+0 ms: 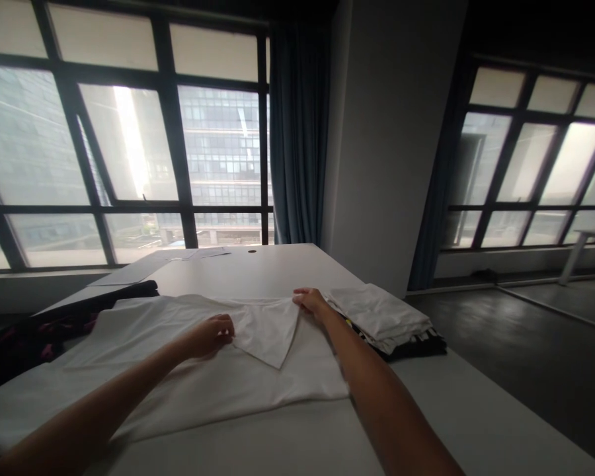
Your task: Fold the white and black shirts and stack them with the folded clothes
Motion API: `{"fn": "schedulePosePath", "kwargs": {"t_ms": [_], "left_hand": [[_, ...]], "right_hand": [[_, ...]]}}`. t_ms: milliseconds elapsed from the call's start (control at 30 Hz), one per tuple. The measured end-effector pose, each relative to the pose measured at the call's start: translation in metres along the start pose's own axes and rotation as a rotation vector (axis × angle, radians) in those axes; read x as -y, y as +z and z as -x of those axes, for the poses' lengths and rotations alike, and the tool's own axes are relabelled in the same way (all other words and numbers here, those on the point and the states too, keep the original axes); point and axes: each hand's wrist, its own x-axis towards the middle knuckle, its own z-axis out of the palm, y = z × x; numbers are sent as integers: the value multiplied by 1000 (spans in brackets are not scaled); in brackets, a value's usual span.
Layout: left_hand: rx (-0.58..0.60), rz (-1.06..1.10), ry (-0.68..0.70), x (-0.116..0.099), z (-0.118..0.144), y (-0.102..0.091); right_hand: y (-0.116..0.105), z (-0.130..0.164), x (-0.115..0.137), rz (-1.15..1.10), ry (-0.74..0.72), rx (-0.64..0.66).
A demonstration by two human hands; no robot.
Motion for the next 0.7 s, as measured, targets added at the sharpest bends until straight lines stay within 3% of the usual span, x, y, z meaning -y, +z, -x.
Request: {"fn": "schedulePosePath", "kwargs": {"t_ms": [167, 300, 467, 633, 700], "left_hand": [[-231, 12, 27, -27, -23, -6], [-288, 72, 58, -52, -49, 1], [-276, 106, 36, -62, -57, 20], [-295, 160, -42, -58, -51, 22], [-334, 168, -56, -61, -51, 18]], "right_hand": [[-3, -39, 11, -21, -32, -132], [-3, -61, 17, 1, 0, -194], [-7, -52, 11, 50, 92, -35], [-9, -21, 4, 195, 67, 294], [-9, -13, 7, 278, 2, 267]]}}
